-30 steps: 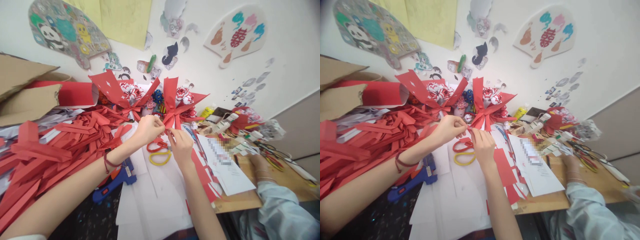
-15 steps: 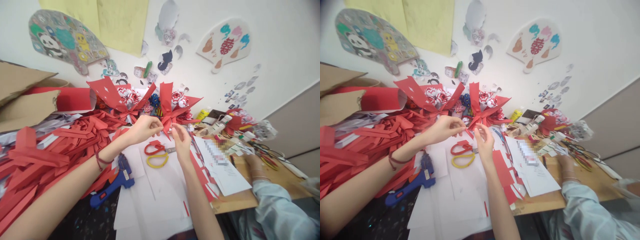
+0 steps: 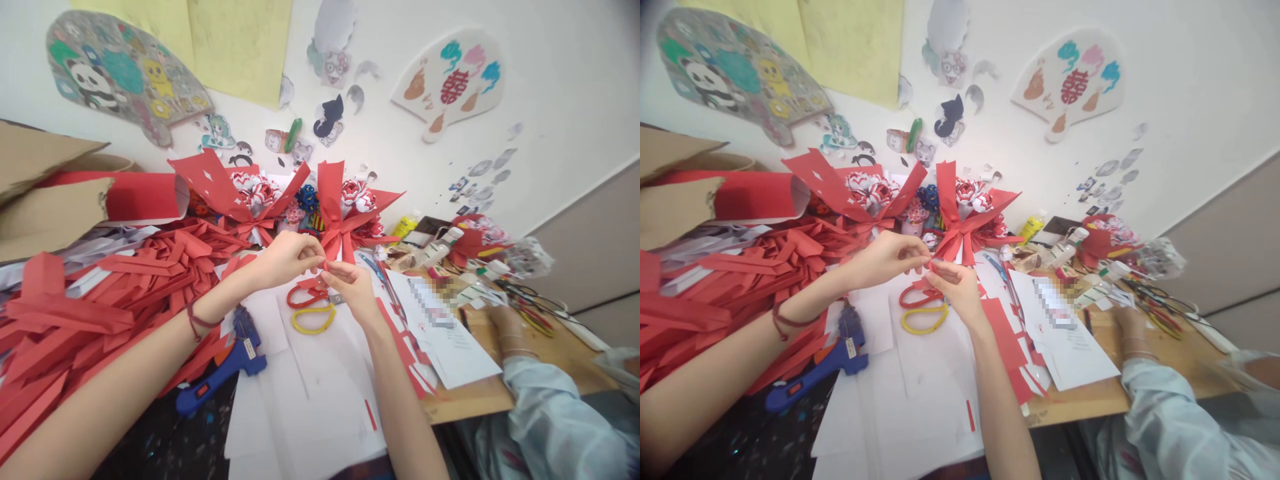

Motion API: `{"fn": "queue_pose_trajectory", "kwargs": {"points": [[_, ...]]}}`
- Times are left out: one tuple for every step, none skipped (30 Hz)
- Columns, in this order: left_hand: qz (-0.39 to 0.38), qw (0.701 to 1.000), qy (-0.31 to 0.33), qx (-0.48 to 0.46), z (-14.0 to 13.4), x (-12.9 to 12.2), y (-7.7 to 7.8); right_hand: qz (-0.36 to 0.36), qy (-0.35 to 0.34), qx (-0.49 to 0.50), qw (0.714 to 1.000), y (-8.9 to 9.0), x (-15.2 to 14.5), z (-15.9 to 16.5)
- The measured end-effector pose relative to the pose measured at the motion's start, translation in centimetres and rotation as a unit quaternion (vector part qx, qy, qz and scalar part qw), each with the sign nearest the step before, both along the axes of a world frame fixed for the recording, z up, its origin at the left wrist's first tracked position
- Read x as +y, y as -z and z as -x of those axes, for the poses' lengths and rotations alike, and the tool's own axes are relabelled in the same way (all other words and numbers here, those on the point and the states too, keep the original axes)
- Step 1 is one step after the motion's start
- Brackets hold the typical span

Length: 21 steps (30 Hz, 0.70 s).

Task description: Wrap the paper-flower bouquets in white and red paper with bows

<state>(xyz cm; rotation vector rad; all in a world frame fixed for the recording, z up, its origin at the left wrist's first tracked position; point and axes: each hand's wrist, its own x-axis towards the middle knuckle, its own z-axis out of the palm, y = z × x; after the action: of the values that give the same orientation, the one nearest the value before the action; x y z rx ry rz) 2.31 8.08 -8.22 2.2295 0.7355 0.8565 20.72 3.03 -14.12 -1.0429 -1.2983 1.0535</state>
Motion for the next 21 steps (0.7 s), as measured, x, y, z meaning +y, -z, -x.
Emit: {"fn": "queue_pose_trajectory", "kwargs": {"points": [[-0.003, 1.0, -0.002, 0.003, 0.0, 0.0, 0.0, -0.009, 0.011, -0.016, 1.0, 0.0, 0.0, 0.1], [-0.006, 1.0, -0.003, 0.005, 0.0, 0.0, -0.1, -0.02, 0.025, -0.035, 0.999, 0.1, 0.0, 0.1], [-0.009, 1.0, -0.003, 0.006, 0.0, -0.1, -0.1, -0.031, 0.039, -0.056, 0.997, 0.2, 0.0, 0.2], [-0.012, 1.0, -0.001, 0.007, 0.0, -0.1, -0.2, -0.044, 0.055, -0.077, 0.995, 0.3, 0.0, 0.2], [-0.017, 1.0, 0.001, 0.006, 0.0, -0.1, -0.2, -0.06, 0.07, -0.096, 0.991, 0.4, 0.0, 0.2], [-0.024, 1.0, 0.002, 0.005, 0.1, -0.1, -0.2, -0.075, 0.081, -0.112, 0.988, 0.6, 0.1, 0.2], [-0.032, 0.999, 0.002, 0.004, 0.1, -0.1, -0.2, -0.091, 0.088, -0.123, 0.984, 0.7, 0.1, 0.1], [-0.041, 0.999, 0.002, 0.003, 0.1, 0.0, -0.2, -0.104, 0.092, -0.131, 0.982, 0.7, 0.1, 0.1], [-0.052, 0.999, 0.003, 0.002, 0.2, 0.1, -0.1, -0.114, 0.094, -0.135, 0.98, 0.8, 0.1, 0.0], [-0.063, 0.998, 0.004, 0.001, 0.3, 0.2, -0.1, -0.12, 0.093, -0.14, 0.978, 0.8, 0.1, 0.0], [-0.075, 0.997, 0.006, 0.002, 0.4, 0.3, 0.0, -0.125, 0.093, -0.147, 0.977, 0.8, 0.1, 0.0], [-0.088, 0.996, 0.009, 0.004, 0.4, 0.5, 0.1, -0.131, 0.098, -0.158, 0.974, 0.8, 0.1, 0.0], [-0.103, 0.995, 0.01, 0.009, 0.5, 0.6, 0.3, -0.141, 0.108, -0.176, 0.968, 0.8, 0.1, 0.0], [-0.122, 0.992, 0.011, 0.017, 0.6, 0.8, 0.4, -0.156, 0.121, -0.198, 0.96, 0.7, 0.0, 0.0], [-0.142, 0.989, 0.012, 0.027, 0.6, 0.9, 0.5, -0.175, 0.135, -0.221, 0.95, 0.6, 0.0, 0.1], [-0.163, 0.986, 0.012, 0.037, 0.6, 1.0, 0.7, -0.195, 0.148, -0.243, 0.939, 0.5, -0.1, 0.1], [-0.181, 0.982, 0.012, 0.045, 0.6, 1.1, 0.8, -0.215, 0.157, -0.261, 0.928, 0.3, -0.2, 0.2], [-0.195, 0.979, 0.014, 0.05, 0.6, 1.1, 0.8, -0.232, 0.163, -0.275, 0.919, 0.2, -0.3, 0.2], [-0.203, 0.978, 0.015, 0.053, 0.6, 1.1, 0.9, -0.245, 0.165, -0.284, 0.912, 0.1, -0.4, 0.3], [-0.207, 0.977, 0.015, 0.054, 0.6, 1.0, 0.9, -0.253, 0.166, -0.29, 0.908, 0.0, -0.4, 0.4], [-0.208, 0.977, 0.015, 0.055, 0.5, 1.0, 0.9, -0.258, 0.167, -0.294, 0.905, -0.1, -0.5, 0.4]]}}
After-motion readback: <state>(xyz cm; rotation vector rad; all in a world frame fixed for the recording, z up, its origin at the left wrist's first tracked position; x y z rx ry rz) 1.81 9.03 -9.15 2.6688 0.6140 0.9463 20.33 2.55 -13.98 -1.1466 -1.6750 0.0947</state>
